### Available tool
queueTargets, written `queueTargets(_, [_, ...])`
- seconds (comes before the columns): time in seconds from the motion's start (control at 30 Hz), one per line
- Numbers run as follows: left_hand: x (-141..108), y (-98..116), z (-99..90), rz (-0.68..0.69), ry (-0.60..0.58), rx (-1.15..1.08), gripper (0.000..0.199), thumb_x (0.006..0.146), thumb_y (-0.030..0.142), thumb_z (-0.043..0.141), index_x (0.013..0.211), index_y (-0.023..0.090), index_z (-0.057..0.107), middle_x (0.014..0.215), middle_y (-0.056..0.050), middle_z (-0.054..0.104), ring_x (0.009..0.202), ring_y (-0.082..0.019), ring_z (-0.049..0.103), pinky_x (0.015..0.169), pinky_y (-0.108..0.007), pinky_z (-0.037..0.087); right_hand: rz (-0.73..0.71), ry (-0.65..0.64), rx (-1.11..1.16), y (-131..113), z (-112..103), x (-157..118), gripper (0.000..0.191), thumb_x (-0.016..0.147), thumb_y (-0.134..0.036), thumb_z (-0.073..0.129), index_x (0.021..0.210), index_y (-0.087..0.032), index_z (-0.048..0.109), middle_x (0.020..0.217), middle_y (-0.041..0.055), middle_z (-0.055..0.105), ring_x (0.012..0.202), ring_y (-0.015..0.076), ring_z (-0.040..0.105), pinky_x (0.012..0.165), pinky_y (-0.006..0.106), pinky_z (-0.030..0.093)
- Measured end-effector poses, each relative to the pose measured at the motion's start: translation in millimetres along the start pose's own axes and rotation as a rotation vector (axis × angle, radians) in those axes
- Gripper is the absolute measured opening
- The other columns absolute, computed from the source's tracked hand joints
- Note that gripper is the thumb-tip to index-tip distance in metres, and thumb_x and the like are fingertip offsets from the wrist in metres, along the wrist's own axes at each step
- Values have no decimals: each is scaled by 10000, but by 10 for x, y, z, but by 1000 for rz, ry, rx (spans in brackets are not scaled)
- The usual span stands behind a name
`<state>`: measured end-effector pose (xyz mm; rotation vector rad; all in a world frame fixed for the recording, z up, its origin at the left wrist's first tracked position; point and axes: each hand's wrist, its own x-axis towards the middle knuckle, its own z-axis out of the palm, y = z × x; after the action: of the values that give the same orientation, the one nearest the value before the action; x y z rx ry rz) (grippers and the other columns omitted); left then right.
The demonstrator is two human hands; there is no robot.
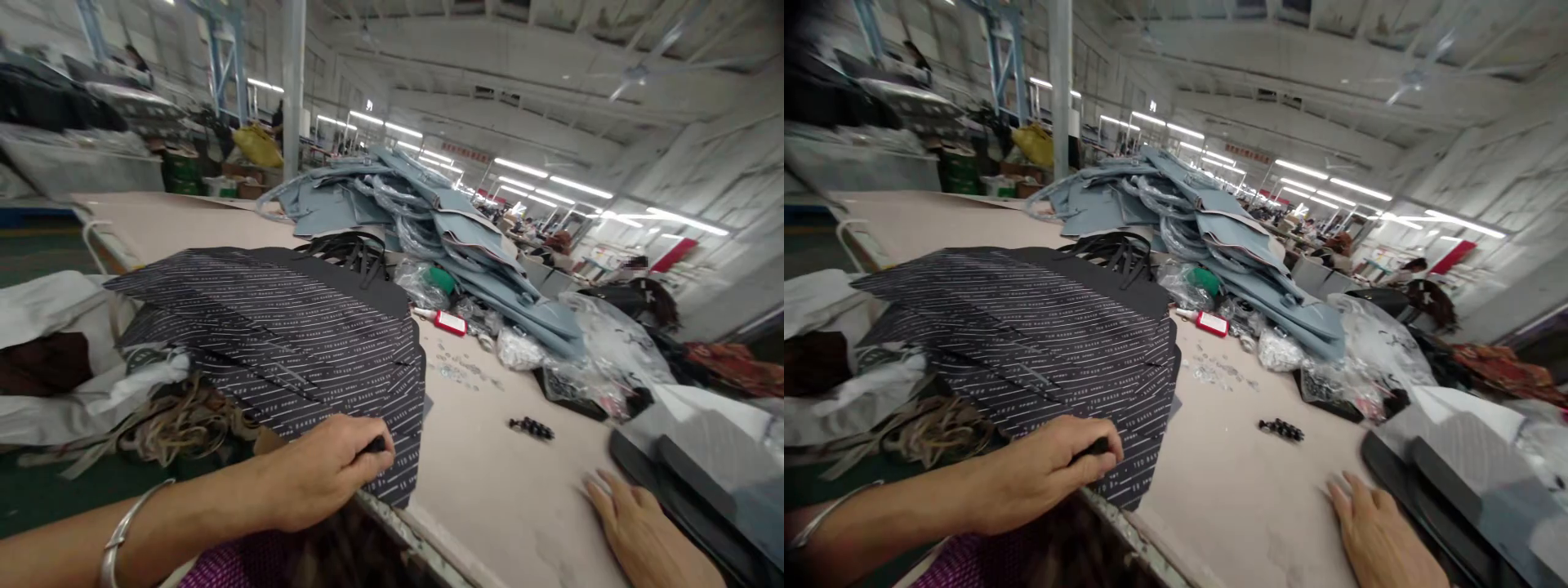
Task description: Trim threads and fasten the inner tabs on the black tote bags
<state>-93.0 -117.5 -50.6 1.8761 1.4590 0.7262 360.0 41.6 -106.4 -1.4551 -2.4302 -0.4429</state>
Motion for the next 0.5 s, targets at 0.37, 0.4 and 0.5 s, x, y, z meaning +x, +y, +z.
queueTargets(0.37, [61, -230, 118, -7, 53, 188, 176, 916, 184, 485, 896, 192, 660, 882, -43, 727, 851, -202, 680, 788, -302, 495, -279, 161, 811, -2683, -431, 445, 239, 900, -192, 568, 1116, -195, 669, 887, 56, 755, 748, 172, 718, 680, 258, 609])
queueTargets(0.4, [63, -240, 125, -5, 55, 206, 180, 895, 156, 488, 911, 186, 665, 909, -54, 734, 872, -210, 685, 806, -311, 506, -319, 192, 816, -2867, -446, 467, 256, 893, -158, 561, 1124, -192, 665, 893, 54, 755, 764, 168, 722, 699, 254, 609])
queueTargets(0.5, [42, -268, 117, -11, 50, 263, 208, 879, 136, 472, 940, 159, 670, 950, -91, 740, 889, -244, 698, 817, -354, 534, -340, 339, 777, -3151, -444, 521, 236, 879, -118, 545, 1064, -183, 676, 848, 46, 753, 733, 167, 728, 681, 249, 603])
